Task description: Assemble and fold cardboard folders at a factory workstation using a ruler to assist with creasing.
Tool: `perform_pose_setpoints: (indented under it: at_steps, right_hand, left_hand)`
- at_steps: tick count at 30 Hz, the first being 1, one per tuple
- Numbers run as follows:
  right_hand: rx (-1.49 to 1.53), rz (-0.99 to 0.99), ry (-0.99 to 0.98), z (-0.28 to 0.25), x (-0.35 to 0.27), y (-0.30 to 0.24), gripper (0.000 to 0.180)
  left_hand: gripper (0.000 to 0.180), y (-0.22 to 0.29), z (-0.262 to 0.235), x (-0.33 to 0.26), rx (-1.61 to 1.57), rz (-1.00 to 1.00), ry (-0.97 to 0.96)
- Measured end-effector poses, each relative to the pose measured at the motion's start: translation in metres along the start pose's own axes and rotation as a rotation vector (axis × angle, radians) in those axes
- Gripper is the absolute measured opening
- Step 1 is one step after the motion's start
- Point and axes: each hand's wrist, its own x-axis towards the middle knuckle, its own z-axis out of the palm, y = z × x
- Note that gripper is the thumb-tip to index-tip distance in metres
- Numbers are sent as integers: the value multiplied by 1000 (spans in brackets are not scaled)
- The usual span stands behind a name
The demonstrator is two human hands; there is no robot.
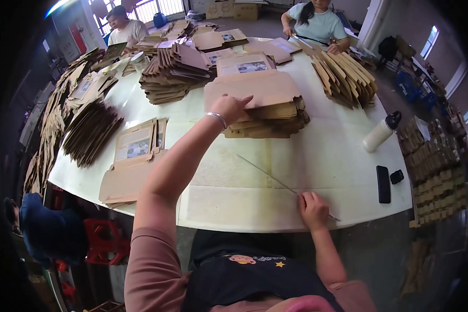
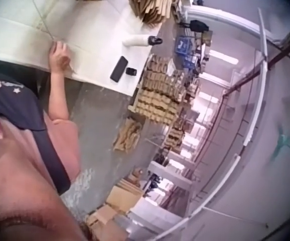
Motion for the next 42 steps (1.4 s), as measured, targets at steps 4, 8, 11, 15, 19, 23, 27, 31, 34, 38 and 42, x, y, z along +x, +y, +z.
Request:
perform_pose_setpoints:
  at_steps: [4, 8, 11, 15, 19, 23, 27, 31, 34, 38, 42]
  right_hand:
    - [31, 46, 37, 2, -6, 0, 18]
    - [-76, 177, 28, 0, -10, 7, 17]
    - [-90, 202, 77, 2, -5, 7, 16]
    - [-16, 187, 89, 5, 0, 6, 17]
    - [-13, 203, 52, 1, -1, 7, 17]
    - [166, 133, 30, -15, -5, 29, 16]
    - [323, 222, -199, -75, 4, 44, 16]
    - [150, 144, -516, -129, 18, 60, 20]
    - [60, 145, -613, -159, 19, 75, 19]
    - [30, 134, -727, -165, 23, 85, 19]
    - [151, 79, -738, -146, 17, 91, 19]
  left_hand:
    - [44, 25, -49, -45, 121, -17, -166]
    - [45, 66, -61, -149, 97, 424, 169]
    - [50, 108, -64, -255, 83, 491, 79]
    - [46, 129, -16, -335, -32, 475, -60]
    - [53, 121, 14, -339, -74, 393, -123]
    - [58, 104, 37, -316, -297, 432, -194]
    - [70, 83, 41, -270, -303, 352, -143]
    - [68, 78, 67, -250, -157, 232, -159]
    - [68, 81, 67, -249, -165, 219, -160]
    - [67, 84, 66, -251, -167, 202, -171]
    - [68, 85, 68, -249, -183, 192, -160]
